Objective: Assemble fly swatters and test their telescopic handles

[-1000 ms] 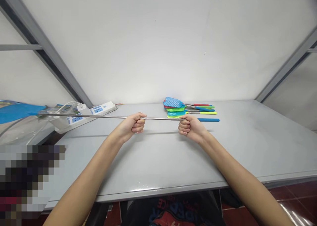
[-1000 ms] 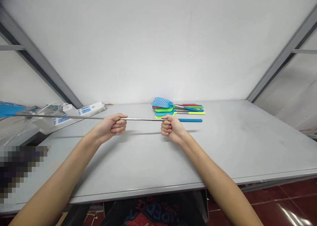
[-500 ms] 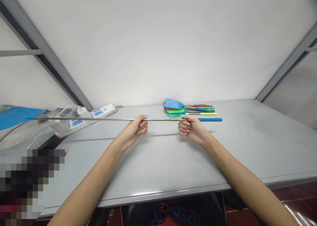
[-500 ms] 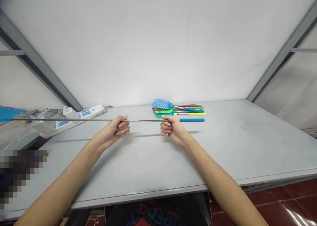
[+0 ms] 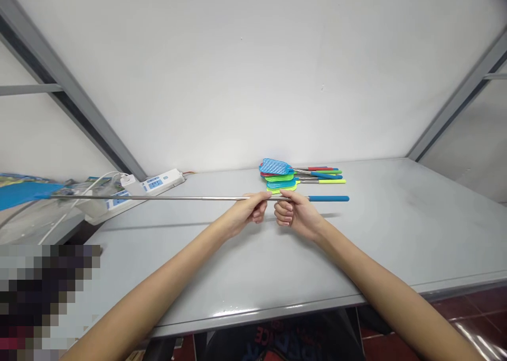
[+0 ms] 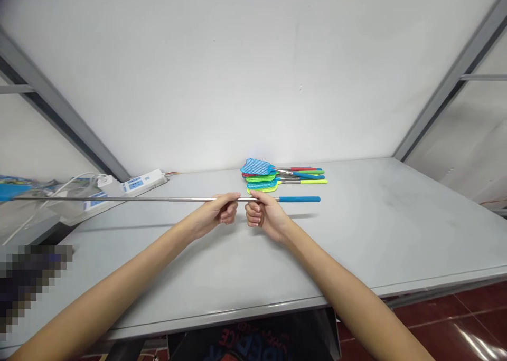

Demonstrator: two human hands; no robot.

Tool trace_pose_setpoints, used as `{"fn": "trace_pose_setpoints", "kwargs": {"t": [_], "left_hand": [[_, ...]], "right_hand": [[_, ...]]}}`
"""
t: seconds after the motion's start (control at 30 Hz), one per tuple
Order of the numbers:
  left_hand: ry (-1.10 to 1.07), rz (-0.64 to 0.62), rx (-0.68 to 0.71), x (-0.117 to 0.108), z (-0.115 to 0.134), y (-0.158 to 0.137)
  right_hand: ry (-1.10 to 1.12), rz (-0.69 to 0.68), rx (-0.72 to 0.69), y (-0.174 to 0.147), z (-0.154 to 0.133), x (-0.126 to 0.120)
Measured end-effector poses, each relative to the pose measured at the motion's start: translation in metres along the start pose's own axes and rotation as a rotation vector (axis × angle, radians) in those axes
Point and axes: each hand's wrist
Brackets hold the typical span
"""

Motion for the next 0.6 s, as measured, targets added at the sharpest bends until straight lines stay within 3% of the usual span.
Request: {"fn": "trace_pose_setpoints", "kwargs": {"t": [0.3, 0.6], "left_hand": [[0.248, -0.010, 0.136, 0.007, -0.014, 0.028], [0.224, -0.009, 0.138, -0.001, -0.024, 0.034]], "right_hand": [[-0.202, 0.100, -0.038, 0.002, 0.004, -0.007], [-0.215, 0.178, -0.088, 0.006, 0.012, -0.011]]}}
Point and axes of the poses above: each hand's wrist, its own y-axis towards the middle knuckle, its own x-axis out of the palm, z = x × y, and after that the axes turned 14 degrees about -z, right-handed
